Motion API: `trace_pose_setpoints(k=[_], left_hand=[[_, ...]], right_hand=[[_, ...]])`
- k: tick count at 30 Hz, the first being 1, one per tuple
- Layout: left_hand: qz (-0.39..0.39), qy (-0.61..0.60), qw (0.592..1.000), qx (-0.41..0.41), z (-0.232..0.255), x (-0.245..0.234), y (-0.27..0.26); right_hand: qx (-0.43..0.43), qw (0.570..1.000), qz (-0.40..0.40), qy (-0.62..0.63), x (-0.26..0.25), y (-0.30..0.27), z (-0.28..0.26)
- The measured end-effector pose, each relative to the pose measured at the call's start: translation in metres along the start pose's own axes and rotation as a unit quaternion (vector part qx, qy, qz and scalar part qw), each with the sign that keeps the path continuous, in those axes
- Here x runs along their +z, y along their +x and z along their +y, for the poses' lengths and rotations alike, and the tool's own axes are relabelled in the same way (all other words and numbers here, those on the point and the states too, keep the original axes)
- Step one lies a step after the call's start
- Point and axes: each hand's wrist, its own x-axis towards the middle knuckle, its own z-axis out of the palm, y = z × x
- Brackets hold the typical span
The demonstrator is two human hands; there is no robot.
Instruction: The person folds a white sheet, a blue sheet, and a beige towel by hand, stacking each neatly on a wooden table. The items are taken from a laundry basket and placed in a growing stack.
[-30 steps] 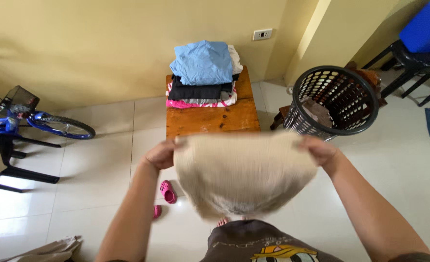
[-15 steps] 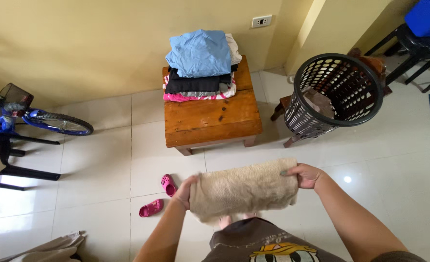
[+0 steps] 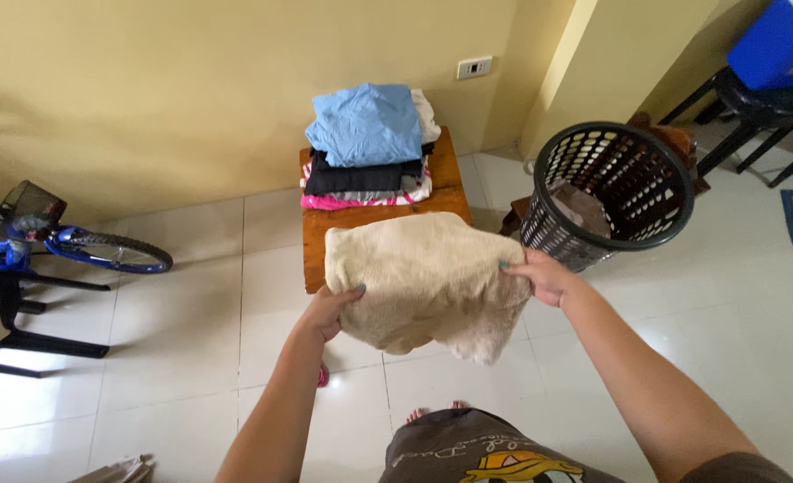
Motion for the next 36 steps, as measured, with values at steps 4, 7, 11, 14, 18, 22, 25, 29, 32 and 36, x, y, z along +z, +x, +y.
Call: trace_pose_setpoints(k=[4,7,11,14,18,22,25,29,32,36], left_hand=[[0.127,0.056,0.990,-0.019,-0.013,0.006,0.015],[0.210,0.100,0.972,-0.023,-0.018,0.010,0.011],[0.066,0.213,0.975,0.025,-0.007,0.011,-0.003],[0.038,0.407,0.904,0.122,-0.004,0.011,-0.007],[0.173,0.511,0.831,0.135,0.003,0.020,0.007],[0.286,0.602,0.715,0.212,0.038,0.023,0.027],[0.329,0.637,0.603,0.351,0.088,0.016,0.047],[0.268,0.648,0.632,0.330,0.145,0.000,0.082],[0.248,0.661,0.632,0.319,0.164,-0.020,0.109],[0.208,0.660,0.653,0.309,0.151,-0.056,0.147]], right_hand=[[-0.101,0.994,-0.031,-0.010,-0.016,0.020,0.022],[-0.097,0.995,0.000,-0.005,-0.024,0.024,0.040],[-0.070,0.993,0.100,-0.003,-0.032,0.020,0.041],[-0.110,0.987,0.081,-0.087,-0.028,0.015,0.034],[-0.166,0.947,-0.015,-0.273,-0.005,0.019,0.006],[-0.260,0.825,0.102,-0.491,0.039,0.032,-0.036],[-0.378,0.714,0.200,-0.554,0.067,0.040,-0.076],[-0.392,0.757,0.202,-0.482,0.094,0.059,-0.128],[-0.347,0.814,0.187,-0.426,0.105,0.082,-0.148],[-0.387,0.815,0.159,-0.401,0.100,0.132,-0.135]])
